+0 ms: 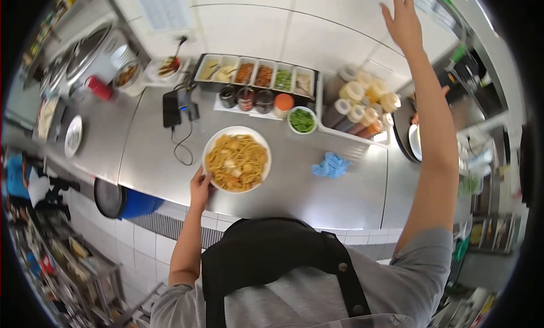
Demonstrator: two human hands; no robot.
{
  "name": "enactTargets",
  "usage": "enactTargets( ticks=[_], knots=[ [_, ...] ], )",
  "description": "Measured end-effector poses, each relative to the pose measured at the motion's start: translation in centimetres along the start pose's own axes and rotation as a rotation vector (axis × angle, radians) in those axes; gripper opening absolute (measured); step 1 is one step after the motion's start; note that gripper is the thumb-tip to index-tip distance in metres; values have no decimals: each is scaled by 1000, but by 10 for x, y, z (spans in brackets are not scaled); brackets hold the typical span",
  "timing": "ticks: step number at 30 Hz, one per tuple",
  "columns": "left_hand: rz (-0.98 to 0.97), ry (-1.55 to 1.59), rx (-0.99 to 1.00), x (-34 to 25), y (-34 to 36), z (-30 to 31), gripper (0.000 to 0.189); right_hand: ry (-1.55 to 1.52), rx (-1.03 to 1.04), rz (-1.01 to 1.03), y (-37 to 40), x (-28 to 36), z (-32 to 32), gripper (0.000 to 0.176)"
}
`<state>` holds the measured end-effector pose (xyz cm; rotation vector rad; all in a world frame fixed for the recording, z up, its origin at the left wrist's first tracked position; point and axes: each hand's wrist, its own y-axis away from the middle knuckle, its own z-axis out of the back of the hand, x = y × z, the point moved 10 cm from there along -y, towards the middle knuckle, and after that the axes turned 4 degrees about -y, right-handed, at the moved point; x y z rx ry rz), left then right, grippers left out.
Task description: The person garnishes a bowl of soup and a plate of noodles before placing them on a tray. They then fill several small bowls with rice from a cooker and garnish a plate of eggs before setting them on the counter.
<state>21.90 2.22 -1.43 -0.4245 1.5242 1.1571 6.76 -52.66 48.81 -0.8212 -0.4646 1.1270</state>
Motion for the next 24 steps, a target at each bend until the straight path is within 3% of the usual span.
enactTargets(
  ticks=[4, 6, 10, 11, 12, 14, 16, 19, 22, 24],
  knots=[
    [-64, -33, -82, -22, -17, -13, 54, -194, 193, 211, 22, 117, -107, 49],
    [-96, 86, -175, -21, -19, -10, 45, -405, 373, 293, 35, 188, -156, 45],
    [-133, 266, -406, 4, -21, 46, 26, -484, 496, 391, 40, 309, -235, 43],
    [-132, 168, -471, -3, -10, 62, 21, -475, 546, 402, 35, 335, -258, 40],
    [-261, -17, -601, 11, -10, 83, 26, -460, 602, 408, 29, 356, -283, 36],
    [-193, -88, -505, 26, -9, 95, 31, -241, 861, 371, 25, 372, -363, 36],
    [-287, -188, -510, 20, -10, 89, 32, -96, 1357, 335, 32, 377, -420, 42],
    [-341, -223, -582, 0, -4, 88, 30, -145, 1431, 248, 47, 376, -467, 39],
    [-331, -188, -592, 2, 0, 89, 27, -411, 1200, 272, 83, 379, -507, 33],
    [-347, -150, -577, 10, -5, 90, 27, -295, 1173, 300, 106, 383, -517, 28]
  ],
)
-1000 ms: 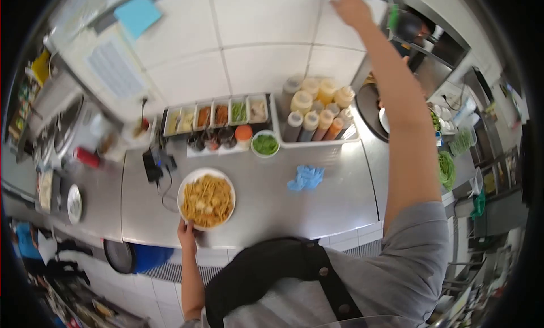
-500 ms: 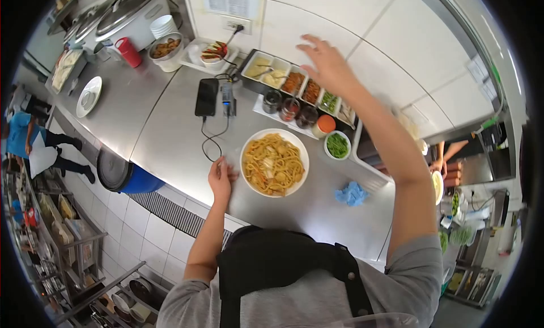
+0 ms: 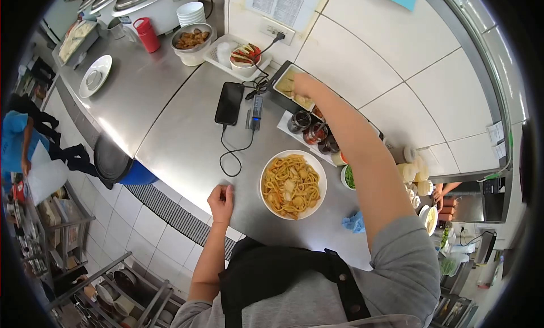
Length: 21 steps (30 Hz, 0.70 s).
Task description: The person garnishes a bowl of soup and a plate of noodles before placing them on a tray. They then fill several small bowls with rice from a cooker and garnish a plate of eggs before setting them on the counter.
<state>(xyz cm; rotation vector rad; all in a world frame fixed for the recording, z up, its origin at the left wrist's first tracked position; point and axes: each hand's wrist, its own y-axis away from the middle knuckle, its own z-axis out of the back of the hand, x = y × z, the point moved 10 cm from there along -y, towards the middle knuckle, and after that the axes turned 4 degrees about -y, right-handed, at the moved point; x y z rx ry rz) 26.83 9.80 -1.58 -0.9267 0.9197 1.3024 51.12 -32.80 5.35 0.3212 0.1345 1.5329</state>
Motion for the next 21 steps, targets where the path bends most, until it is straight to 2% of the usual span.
enactTargets(
  ticks=[2, 4, 7, 10, 13, 15, 17, 18, 19, 21],
  knots=[
    [-2, -27, 10, -1, -1, 1, 28, 104, 8, -19, 3, -4, -3, 25],
    [-10, -37, 16, -4, 1, -1, 28, 213, 52, -4, 21, 4, 23, 20],
    [-19, -32, -2, -1, -1, -2, 30, 131, 8, -48, 53, 5, 67, 17],
    [34, -25, -18, -3, 0, -1, 31, 118, -31, 22, 69, 0, 41, 16],
    [33, -8, -26, 16, -1, -2, 30, 65, -276, -12, 83, -5, 55, 16],
    [26, -19, 14, 11, -5, -2, 35, 70, -93, -25, 78, -6, 41, 16],
    [267, 270, 83, 29, -8, 0, 39, 94, 25, -31, 71, -7, 42, 17],
    [384, 413, 126, 29, -13, 1, 41, 112, 47, -27, 74, 4, 69, 18],
    [462, 485, 56, 28, -22, 12, 45, 130, 67, -24, 74, 14, 96, 18],
    [412, 425, -34, 43, -54, 45, 45, 91, -56, 40, 61, 34, 147, 19]
  ],
)
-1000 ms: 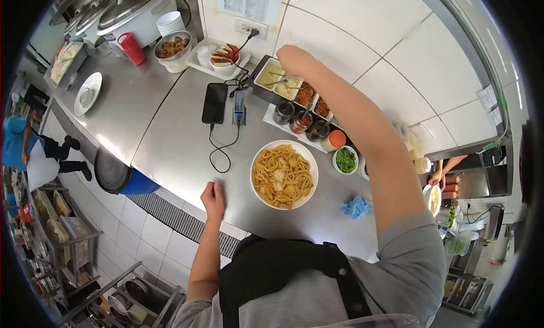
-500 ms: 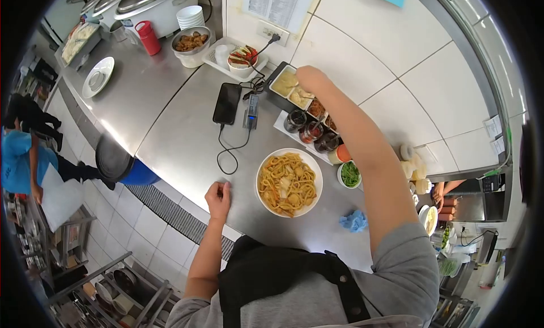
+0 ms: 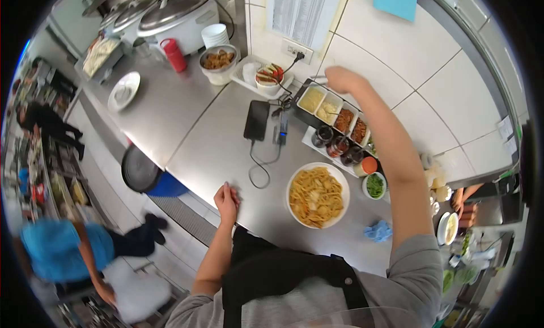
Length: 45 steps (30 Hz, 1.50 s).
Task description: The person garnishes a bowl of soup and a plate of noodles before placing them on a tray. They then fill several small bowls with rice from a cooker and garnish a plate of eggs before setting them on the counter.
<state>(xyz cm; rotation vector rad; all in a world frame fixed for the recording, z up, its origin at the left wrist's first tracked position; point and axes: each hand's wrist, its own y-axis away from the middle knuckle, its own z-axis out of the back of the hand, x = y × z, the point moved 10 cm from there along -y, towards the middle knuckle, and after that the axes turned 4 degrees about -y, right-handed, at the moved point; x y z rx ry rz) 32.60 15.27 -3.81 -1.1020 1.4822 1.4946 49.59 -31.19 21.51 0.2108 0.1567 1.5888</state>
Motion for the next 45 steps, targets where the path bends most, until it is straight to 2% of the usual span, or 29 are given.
enactTargets(
  ticks=[2, 4, 6, 7, 9, 11, 13, 15, 20, 21, 24, 27, 28, 29, 30, 31, 32, 33, 37, 39, 42, 43, 44, 45],
  knots=[
    [-106, -80, -47, -26, -38, 29, 45, -190, -43, -16, -6, 49, 64, 22],
    [-264, -355, 3, -69, -82, 39, 46, -180, -351, 57, -47, 89, 97, 18],
    [-480, -655, 23, -107, -119, 49, 45, -114, -477, 19, -110, 119, 98, 19],
    [-501, -748, 14, -121, -138, 54, 41, -87, -479, 14, -136, 136, 90, 18],
    [-459, -655, -5, -129, -173, 69, 37, -36, -493, 18, -187, 169, 82, 18],
    [-483, -549, -25, -123, -187, 73, 38, -71, -370, -57, -229, 189, 69, 19],
    [-531, -608, -1, -127, -183, 71, 29, -92, -214, -125, -262, 197, 41, 20],
    [-486, -532, 2, -113, -189, 77, 26, -100, -44, -182, -292, 201, 13, 20],
    [-523, -558, 49, -130, -185, 69, 32, -221, -177, -262, -314, 199, -1, 19],
    [-526, -558, 63, -127, -187, 69, 32, -242, -212, -299, -306, 196, 3, 19],
    [-510, -586, 100, -126, -185, 68, 31, -253, -337, -186, -270, 190, 24, 17],
    [-480, -581, 155, -121, -186, 66, 28, -321, -488, -56, -168, 165, 63, 28],
    [-492, -581, 167, -124, -185, 61, 28, -430, -501, -147, -114, 150, 74, 31],
    [-505, -581, 178, -127, -182, 59, 28, -472, -530, -130, -56, 142, 84, 32],
    [-488, -606, 213, -122, -181, 56, 28, -481, -387, -287, -3, 133, 88, 30],
    [-478, -627, 244, -118, -182, 51, 27, -469, -346, -342, 49, 114, 76, 32],
    [-509, -658, 268, -118, -180, 47, 26, -639, -318, -515, 103, 101, 61, 32],
    [-526, -685, 310, -116, -179, 40, 25, -483, -239, -657, 156, 83, 36, 32],
    [-594, -780, 442, -118, -173, 21, 23, -381, 38, -964, 308, 63, -120, 24],
    [-614, -769, 483, -123, -169, 17, 24, -364, 173, -978, 324, 77, -172, 19],
    [-601, -763, 513, -116, -171, 20, 23, -298, 293, -934, 325, 87, -190, 16],
    [-585, -768, 515, -113, -174, 22, 23, -264, 315, -900, 314, 86, -185, 16],
    [-596, -751, 518, -114, -174, 23, 23, -207, 289, -952, 311, 74, -166, 16],
    [-609, -734, 509, -115, -173, 23, 22, -148, 258, -994, 299, 64, -128, 17]
  ],
)
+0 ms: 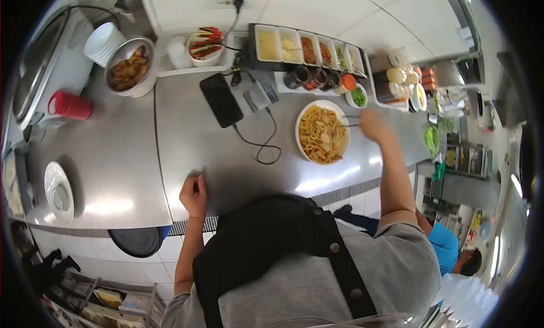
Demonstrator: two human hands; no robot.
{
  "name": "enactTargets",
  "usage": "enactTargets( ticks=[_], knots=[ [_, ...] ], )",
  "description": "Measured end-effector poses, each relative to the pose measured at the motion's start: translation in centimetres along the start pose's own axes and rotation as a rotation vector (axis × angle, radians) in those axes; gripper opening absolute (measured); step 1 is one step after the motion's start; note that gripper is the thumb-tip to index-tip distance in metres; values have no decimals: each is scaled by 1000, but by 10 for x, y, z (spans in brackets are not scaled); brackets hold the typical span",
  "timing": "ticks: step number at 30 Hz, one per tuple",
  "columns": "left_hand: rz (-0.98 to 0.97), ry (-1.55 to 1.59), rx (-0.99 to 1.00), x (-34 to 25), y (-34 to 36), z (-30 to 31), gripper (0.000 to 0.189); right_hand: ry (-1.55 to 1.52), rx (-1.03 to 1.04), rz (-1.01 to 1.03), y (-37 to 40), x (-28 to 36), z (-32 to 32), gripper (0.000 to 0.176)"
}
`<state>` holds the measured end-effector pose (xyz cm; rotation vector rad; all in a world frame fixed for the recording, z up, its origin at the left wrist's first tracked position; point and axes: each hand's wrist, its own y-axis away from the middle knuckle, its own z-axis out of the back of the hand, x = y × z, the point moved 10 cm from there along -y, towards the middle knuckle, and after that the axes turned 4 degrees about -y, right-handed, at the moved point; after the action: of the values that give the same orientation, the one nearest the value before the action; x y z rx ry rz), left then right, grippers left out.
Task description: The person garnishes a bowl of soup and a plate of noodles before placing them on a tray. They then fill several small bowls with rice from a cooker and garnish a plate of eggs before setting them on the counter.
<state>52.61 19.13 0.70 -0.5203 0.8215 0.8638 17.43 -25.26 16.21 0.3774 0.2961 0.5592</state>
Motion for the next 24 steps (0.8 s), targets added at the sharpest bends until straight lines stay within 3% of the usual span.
enactTargets(
  ticks=[2, 4, 6, 9, 10, 11, 13, 18, 24],
  knots=[
    [5, -31, -27, -6, -1, 4, 21, 40, -157, 180, -6, 50, 88, 16],
    [-4, -69, -74, -6, -2, 6, 21, -123, -291, 385, 4, 135, 176, 20],
    [13, -45, -99, -6, -2, 10, 22, -323, -278, 606, 4, 232, 231, 26],
    [23, -35, -139, -1, -1, 16, 23, -401, -594, 973, -7, 375, 266, 30],
    [36, -22, -147, 1, 0, 17, 24, -336, -602, 1000, -29, 420, 260, 26],
    [40, -21, -176, 0, -1, 21, 25, -238, -596, 990, -68, 463, 242, 34],
    [13, -38, -201, 2, -1, 22, 26, -113, -425, 945, -104, 533, 220, 27],
    [63, 10, -217, 4, 0, 27, 26, 39, -352, 938, -139, 616, 192, 18],
    [64, -22, -215, -1, 0, 27, 28, 63, -367, 903, -137, 614, 207, 22]
  ],
)
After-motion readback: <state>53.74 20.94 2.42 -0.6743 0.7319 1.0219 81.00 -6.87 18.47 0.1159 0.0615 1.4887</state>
